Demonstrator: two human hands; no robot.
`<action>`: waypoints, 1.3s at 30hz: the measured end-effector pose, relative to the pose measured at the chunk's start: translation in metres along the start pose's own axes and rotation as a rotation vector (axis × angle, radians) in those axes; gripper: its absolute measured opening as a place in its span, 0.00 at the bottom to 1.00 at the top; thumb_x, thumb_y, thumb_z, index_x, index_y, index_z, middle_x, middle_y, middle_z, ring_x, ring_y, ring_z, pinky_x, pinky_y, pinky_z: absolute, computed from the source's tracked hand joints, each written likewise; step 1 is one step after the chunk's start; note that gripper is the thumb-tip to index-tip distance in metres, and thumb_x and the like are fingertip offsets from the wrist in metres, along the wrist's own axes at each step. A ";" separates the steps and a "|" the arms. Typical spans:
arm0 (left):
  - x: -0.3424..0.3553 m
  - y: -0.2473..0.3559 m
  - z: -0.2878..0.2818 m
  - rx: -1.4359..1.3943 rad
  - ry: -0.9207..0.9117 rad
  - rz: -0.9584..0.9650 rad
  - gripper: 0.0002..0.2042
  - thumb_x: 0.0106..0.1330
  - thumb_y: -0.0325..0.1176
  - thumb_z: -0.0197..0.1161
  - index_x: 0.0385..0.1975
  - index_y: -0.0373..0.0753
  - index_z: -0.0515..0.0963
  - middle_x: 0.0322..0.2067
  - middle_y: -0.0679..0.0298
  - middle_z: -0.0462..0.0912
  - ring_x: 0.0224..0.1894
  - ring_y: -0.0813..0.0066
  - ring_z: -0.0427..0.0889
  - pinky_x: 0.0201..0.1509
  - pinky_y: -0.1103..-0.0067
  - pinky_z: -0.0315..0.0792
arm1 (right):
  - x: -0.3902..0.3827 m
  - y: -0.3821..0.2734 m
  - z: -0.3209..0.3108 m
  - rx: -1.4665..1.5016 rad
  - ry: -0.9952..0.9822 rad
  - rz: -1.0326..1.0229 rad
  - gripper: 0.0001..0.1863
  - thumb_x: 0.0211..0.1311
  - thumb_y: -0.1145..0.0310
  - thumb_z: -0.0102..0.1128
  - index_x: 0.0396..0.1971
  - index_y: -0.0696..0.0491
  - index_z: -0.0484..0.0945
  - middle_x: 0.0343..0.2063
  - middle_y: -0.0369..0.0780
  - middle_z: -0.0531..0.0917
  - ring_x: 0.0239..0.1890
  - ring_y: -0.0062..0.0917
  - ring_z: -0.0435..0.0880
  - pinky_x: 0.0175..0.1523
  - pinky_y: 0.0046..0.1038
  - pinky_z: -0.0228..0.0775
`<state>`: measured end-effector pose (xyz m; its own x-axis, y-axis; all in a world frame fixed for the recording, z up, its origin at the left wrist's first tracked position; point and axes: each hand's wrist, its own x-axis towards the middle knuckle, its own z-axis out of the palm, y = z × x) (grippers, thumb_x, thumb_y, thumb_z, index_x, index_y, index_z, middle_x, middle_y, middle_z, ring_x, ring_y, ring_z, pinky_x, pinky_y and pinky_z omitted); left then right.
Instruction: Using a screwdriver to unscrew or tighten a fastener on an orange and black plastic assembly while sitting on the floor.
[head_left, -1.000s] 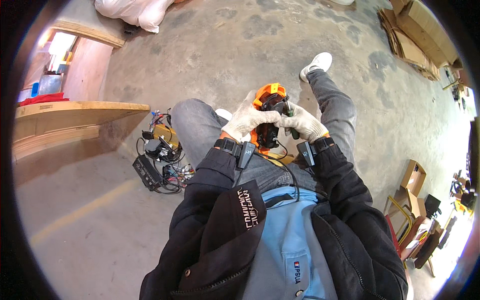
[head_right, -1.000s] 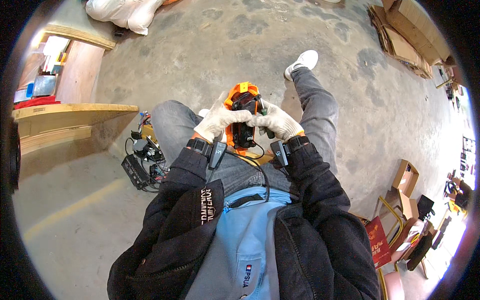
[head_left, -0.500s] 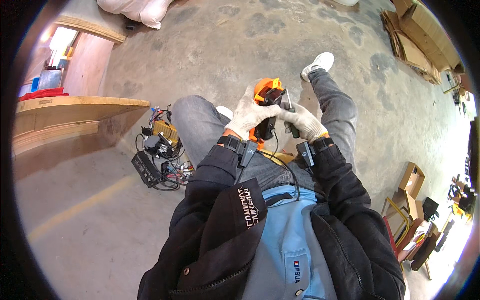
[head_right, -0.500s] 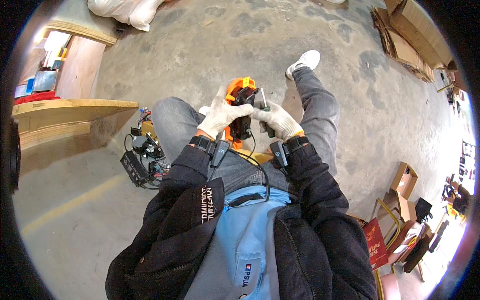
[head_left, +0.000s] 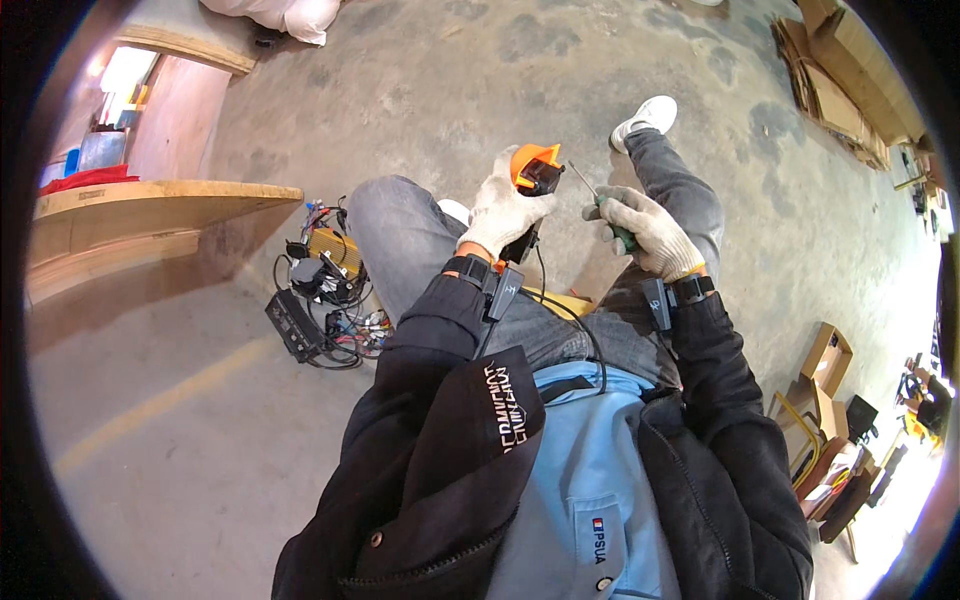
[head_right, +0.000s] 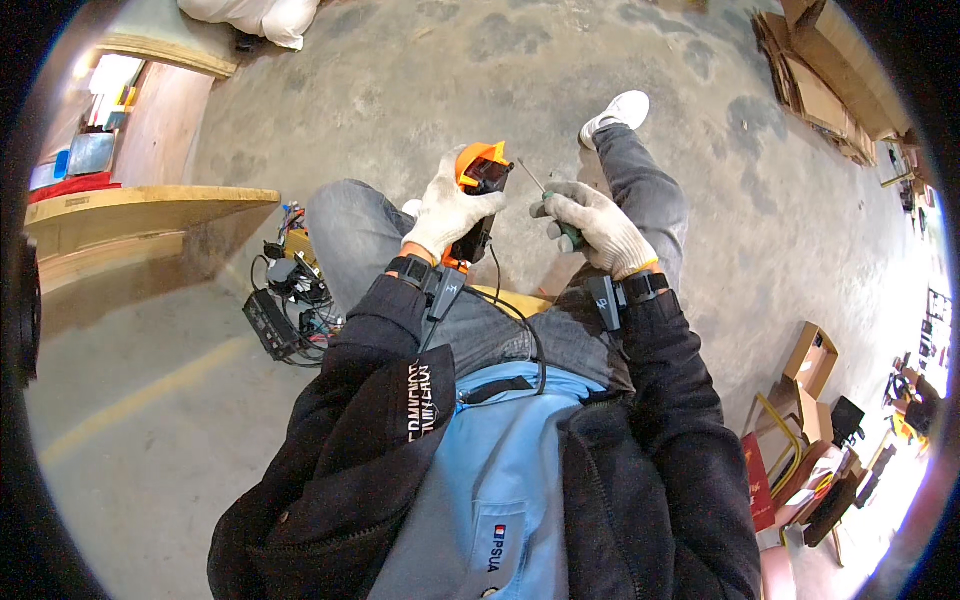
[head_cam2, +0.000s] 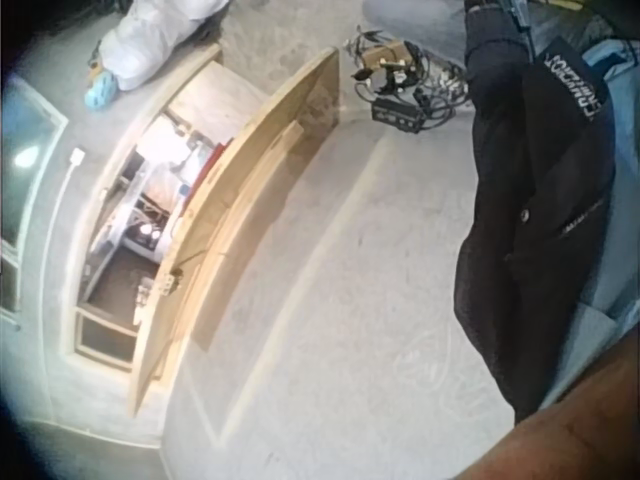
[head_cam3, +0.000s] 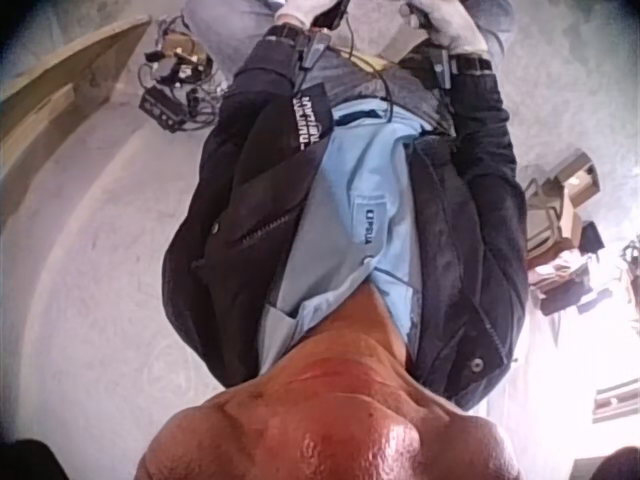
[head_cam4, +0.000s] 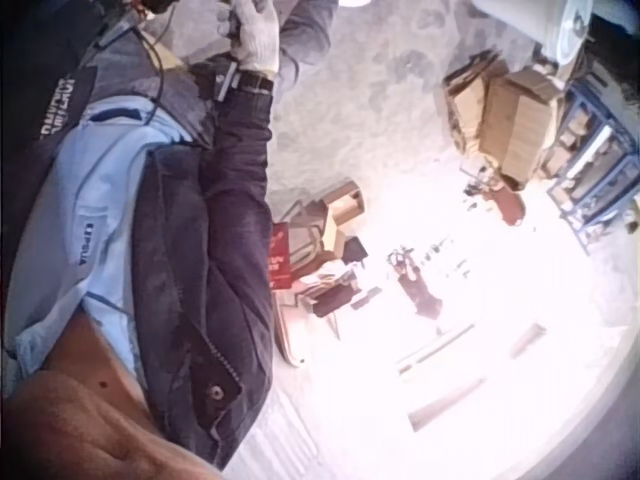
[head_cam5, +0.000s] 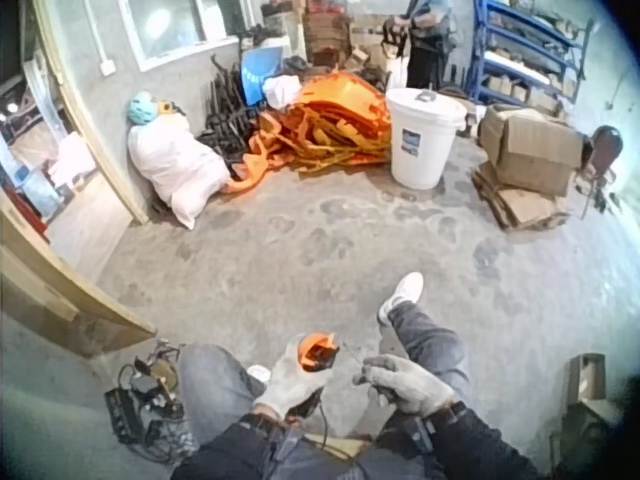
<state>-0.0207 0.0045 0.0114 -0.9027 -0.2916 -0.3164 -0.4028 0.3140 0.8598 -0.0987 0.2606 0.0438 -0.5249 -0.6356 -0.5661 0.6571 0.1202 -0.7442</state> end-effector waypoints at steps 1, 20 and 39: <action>0.000 0.000 0.000 -0.008 0.001 -0.016 0.49 0.51 0.42 0.81 0.75 0.37 0.63 0.57 0.48 0.85 0.59 0.53 0.86 0.65 0.67 0.78 | -0.002 -0.001 -0.003 -0.049 -0.013 0.034 0.34 0.76 0.67 0.62 0.75 0.64 0.63 0.51 0.44 0.86 0.35 0.14 0.82 0.35 0.15 0.76; -0.009 0.020 -0.002 -0.062 0.025 -0.051 0.45 0.50 0.35 0.83 0.71 0.37 0.68 0.52 0.55 0.86 0.50 0.66 0.88 0.57 0.72 0.83 | 0.009 0.039 -0.030 0.197 -0.022 -0.064 0.20 0.76 0.64 0.68 0.59 0.59 0.81 0.47 0.35 0.85 0.33 0.12 0.77 0.34 0.14 0.71; -0.008 0.013 0.002 -0.028 0.009 0.012 0.48 0.49 0.34 0.83 0.73 0.38 0.66 0.58 0.53 0.84 0.56 0.63 0.86 0.62 0.71 0.81 | 0.014 0.043 -0.031 0.216 -0.043 -0.050 0.22 0.77 0.62 0.68 0.61 0.59 0.78 0.43 0.34 0.85 0.34 0.12 0.80 0.36 0.16 0.74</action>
<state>-0.0189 0.0123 0.0242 -0.9059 -0.2960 -0.3029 -0.3877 0.2919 0.8743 -0.0943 0.2808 -0.0069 -0.5392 -0.6692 -0.5113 0.7338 -0.0754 -0.6752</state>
